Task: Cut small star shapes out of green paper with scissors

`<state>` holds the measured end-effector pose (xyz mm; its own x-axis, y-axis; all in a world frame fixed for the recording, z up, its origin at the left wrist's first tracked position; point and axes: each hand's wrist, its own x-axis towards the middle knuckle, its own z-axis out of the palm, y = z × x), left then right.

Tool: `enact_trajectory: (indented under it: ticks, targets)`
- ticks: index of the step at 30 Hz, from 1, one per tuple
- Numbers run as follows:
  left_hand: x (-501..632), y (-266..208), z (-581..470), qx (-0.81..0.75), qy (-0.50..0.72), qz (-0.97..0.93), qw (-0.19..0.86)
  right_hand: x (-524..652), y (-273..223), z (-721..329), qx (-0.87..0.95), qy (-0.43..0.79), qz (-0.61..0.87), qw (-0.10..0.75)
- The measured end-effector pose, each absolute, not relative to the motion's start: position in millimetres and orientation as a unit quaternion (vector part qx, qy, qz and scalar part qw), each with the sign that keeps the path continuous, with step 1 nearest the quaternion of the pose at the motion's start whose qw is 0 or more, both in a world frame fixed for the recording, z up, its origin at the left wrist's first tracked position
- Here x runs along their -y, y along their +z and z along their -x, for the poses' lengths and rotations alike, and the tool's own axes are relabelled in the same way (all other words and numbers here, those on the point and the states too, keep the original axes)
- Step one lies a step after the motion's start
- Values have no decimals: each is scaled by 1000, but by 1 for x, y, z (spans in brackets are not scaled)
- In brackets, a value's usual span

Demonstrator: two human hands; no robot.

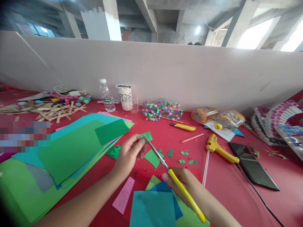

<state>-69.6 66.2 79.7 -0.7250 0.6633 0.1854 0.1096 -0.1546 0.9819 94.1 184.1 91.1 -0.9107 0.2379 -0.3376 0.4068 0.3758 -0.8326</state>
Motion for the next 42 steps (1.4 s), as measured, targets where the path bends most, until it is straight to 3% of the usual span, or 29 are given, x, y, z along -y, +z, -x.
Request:
enact_trajectory:
  ticks: [9, 16, 42]
  targets:
    - [-66, 80, 71, -610, 701, -303, 212, -183, 84, -94, -828, -518, -205, 66]
    - [-66, 82, 71, -609, 703, -292, 221, -177, 81, -92, -818, -522, -242, 7]
    - [-65, 83, 76, -610, 708, -290, 209, -186, 84, -87, -844, -493, -208, 34]
